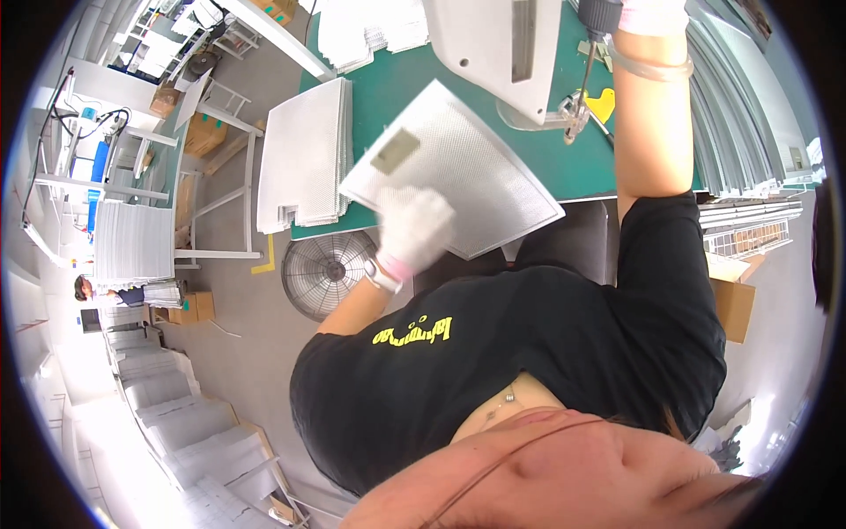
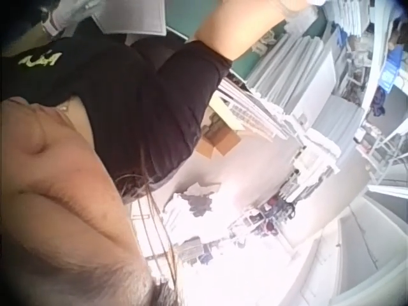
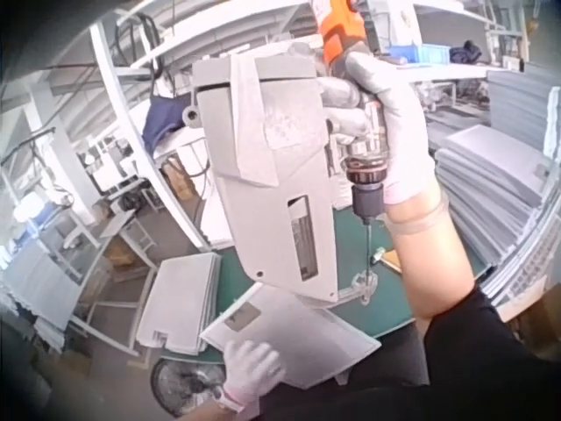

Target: Assemble metal mesh filter panels by attaching plastic components and securing them with a drill.

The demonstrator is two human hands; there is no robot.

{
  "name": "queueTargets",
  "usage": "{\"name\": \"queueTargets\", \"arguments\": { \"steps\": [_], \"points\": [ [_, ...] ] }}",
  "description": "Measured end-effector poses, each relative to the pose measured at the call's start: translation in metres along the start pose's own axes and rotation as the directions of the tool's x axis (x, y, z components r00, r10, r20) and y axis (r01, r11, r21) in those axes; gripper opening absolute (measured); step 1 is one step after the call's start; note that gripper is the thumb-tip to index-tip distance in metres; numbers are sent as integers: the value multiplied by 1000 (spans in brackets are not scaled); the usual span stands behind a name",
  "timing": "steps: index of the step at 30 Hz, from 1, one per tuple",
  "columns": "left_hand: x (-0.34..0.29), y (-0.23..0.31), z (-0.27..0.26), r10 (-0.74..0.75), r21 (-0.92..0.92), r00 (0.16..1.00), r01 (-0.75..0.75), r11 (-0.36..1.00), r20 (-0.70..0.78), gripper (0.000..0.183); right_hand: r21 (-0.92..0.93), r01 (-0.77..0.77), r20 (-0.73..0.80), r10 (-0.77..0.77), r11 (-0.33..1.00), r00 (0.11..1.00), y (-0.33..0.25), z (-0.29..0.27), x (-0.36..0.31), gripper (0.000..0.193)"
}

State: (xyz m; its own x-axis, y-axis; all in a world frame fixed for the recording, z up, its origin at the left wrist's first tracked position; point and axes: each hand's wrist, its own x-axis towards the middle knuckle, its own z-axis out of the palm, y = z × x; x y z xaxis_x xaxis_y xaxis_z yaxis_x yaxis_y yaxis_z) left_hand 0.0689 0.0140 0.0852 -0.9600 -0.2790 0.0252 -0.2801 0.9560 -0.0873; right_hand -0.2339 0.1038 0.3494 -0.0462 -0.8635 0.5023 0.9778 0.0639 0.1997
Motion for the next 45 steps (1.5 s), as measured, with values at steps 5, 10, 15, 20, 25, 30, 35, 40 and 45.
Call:
{"name": "queueTargets", "arguments": {
  "steps": [5,10,15,20,25,30,35,40,45],
  "points": [
    [45,-52,4,-643,-523,663,418,743,-383,46,-865,358,335,-125,352,934,-14,-13,-4,13],
    [72,24,-37,-209,-409,819,-34,912,-535,25,-935,344,318,-636,-87,703,28,-4,-3,11],
    [73,70,-48,-62,-352,816,-178,919,-575,18,-940,332,331,-448,-78,831,18,-12,-18,33],
    [75,76,-39,-105,-365,729,-208,907,-677,23,-939,343,312,-465,-18,829,34,-32,-37,33],
    [71,81,-54,-106,-366,726,-211,906,-679,23,-989,147,142,-385,-16,912,30,-57,-62,43],
    [66,77,-48,-28,-362,762,-275,891,-648,23,-325,213,507,-20,921,862,11,-106,-36,46],
    [63,79,-51,-88,-385,750,-232,894,-656,25,-686,206,274,-15,698,962,1,-88,-76,31],
    [61,79,-45,-49,-374,839,-189,908,-542,28,-976,170,198,-225,-140,954,14,-106,-98,37],
    [68,82,-39,-92,-479,745,-324,816,-661,34,-996,88,89,-232,-16,969,9,-107,-103,38]
  ]
}}
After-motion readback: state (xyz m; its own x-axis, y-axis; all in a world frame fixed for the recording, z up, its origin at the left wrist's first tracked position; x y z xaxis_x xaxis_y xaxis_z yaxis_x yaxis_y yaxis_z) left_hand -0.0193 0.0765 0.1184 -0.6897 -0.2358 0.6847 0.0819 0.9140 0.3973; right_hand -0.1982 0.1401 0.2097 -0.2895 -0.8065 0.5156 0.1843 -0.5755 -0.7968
